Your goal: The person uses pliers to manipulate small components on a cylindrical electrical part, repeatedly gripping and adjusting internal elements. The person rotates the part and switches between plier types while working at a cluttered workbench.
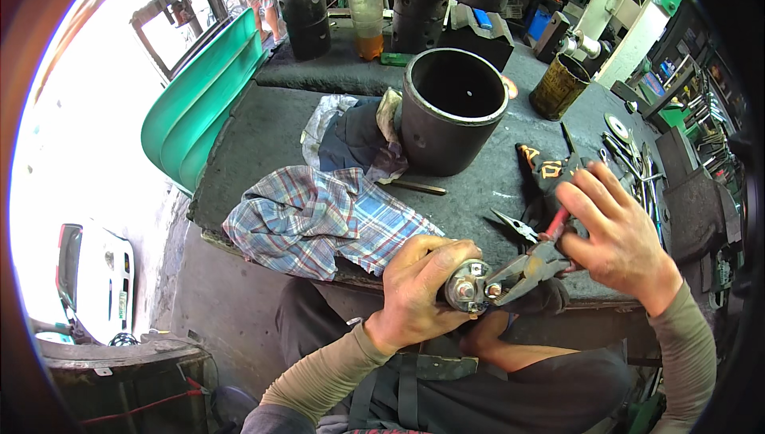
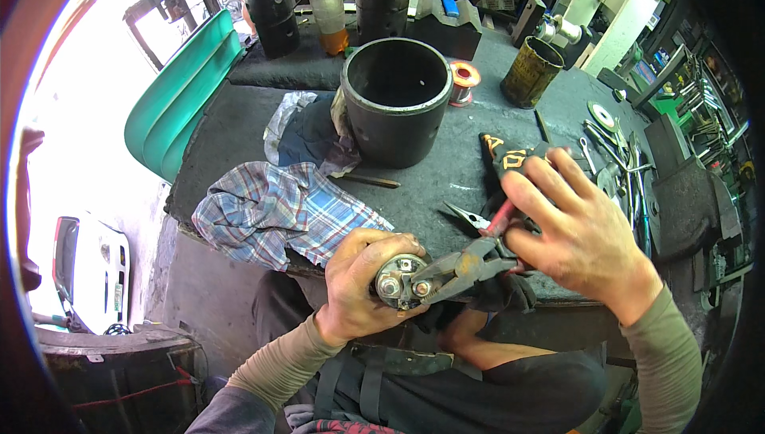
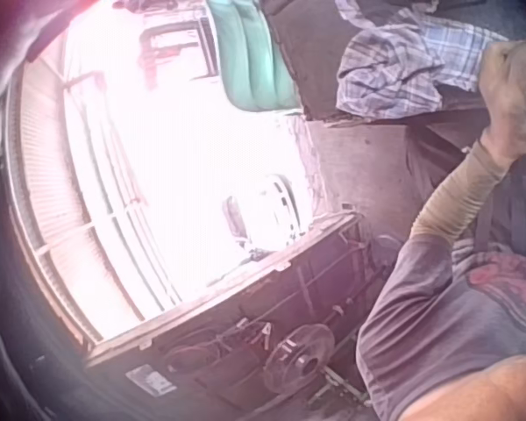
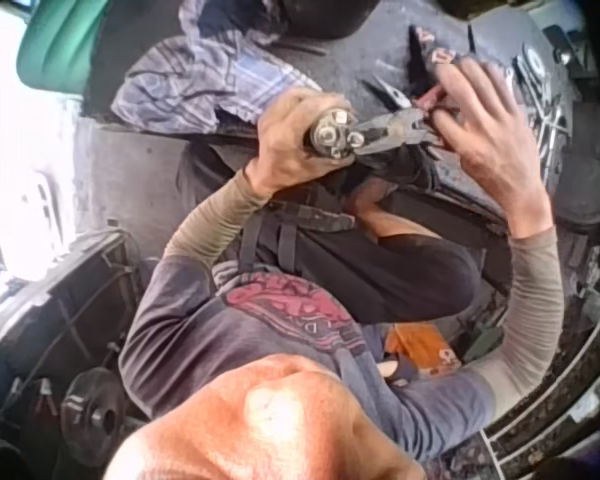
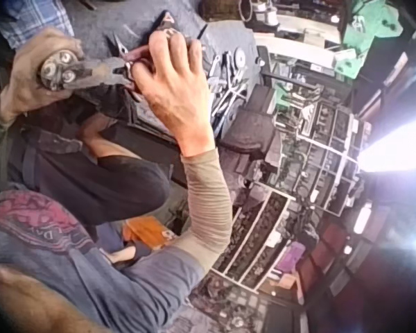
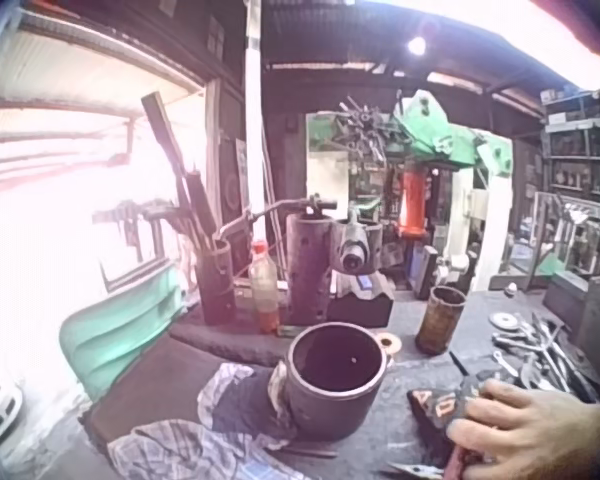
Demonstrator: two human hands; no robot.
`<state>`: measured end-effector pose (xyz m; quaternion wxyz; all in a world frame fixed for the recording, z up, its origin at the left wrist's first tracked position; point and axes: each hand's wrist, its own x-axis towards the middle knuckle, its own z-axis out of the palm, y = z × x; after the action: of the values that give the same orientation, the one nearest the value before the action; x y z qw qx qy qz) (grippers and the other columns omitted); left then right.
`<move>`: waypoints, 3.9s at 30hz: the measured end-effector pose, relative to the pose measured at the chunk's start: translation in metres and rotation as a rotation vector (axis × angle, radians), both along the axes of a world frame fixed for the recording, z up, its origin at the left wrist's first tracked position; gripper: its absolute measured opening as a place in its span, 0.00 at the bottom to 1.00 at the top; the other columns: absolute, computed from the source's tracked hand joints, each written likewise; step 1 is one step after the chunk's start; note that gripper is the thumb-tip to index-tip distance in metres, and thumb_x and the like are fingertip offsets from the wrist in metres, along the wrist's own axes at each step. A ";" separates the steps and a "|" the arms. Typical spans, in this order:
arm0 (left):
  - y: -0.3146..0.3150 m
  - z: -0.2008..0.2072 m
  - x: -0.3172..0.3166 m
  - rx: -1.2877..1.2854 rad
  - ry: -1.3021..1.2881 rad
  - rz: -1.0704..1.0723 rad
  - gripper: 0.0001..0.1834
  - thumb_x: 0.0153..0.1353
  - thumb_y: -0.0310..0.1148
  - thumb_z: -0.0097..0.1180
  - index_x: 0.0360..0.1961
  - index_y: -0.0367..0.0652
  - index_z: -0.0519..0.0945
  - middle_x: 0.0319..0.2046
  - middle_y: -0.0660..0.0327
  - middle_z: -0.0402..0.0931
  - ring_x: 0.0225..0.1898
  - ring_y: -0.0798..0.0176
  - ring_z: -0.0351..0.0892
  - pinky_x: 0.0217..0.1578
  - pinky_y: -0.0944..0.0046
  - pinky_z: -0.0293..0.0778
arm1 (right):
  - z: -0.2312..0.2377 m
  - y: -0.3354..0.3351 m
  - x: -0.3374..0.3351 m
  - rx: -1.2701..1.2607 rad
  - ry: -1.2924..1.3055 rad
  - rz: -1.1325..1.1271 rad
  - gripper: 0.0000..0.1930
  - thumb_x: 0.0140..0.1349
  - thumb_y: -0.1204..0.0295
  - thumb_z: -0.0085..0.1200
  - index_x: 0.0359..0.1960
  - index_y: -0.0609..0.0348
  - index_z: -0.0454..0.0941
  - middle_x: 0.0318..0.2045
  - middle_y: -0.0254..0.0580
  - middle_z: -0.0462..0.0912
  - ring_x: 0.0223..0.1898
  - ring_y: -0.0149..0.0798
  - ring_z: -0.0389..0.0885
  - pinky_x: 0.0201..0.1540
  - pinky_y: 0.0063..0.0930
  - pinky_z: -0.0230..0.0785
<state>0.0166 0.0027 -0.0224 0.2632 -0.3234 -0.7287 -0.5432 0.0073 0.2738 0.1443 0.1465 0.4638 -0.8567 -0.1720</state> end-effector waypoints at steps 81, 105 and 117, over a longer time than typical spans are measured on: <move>0.009 0.007 0.010 -0.016 -0.116 0.094 0.33 0.38 0.27 0.84 0.50 0.41 0.85 0.44 0.60 0.88 0.44 0.55 0.83 0.48 0.56 0.80 | -0.028 -0.029 0.124 -0.261 -0.093 -0.673 0.25 0.64 0.68 0.64 0.59 0.72 0.81 0.70 0.68 0.69 0.74 0.72 0.67 0.78 0.76 0.54; 0.006 0.002 0.005 -0.041 -0.011 0.089 0.35 0.42 0.37 0.89 0.53 0.42 0.86 0.44 0.61 0.90 0.43 0.56 0.85 0.46 0.57 0.81 | -0.023 -0.037 0.109 -0.118 -0.074 -0.584 0.15 0.62 0.63 0.61 0.39 0.63 0.79 0.57 0.70 0.74 0.58 0.69 0.77 0.65 0.71 0.69; 0.002 0.011 0.002 -0.075 -0.047 0.030 0.34 0.39 0.31 0.86 0.52 0.42 0.87 0.43 0.61 0.89 0.42 0.55 0.85 0.46 0.56 0.81 | -0.013 0.010 -0.036 -0.085 0.014 0.113 0.11 0.51 0.65 0.64 0.34 0.53 0.79 0.60 0.47 0.80 0.68 0.53 0.79 0.78 0.56 0.70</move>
<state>0.0184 0.0050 -0.0112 0.2419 -0.3091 -0.7595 -0.5187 -0.0291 0.2834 0.1316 0.1817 0.5036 -0.8345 -0.1301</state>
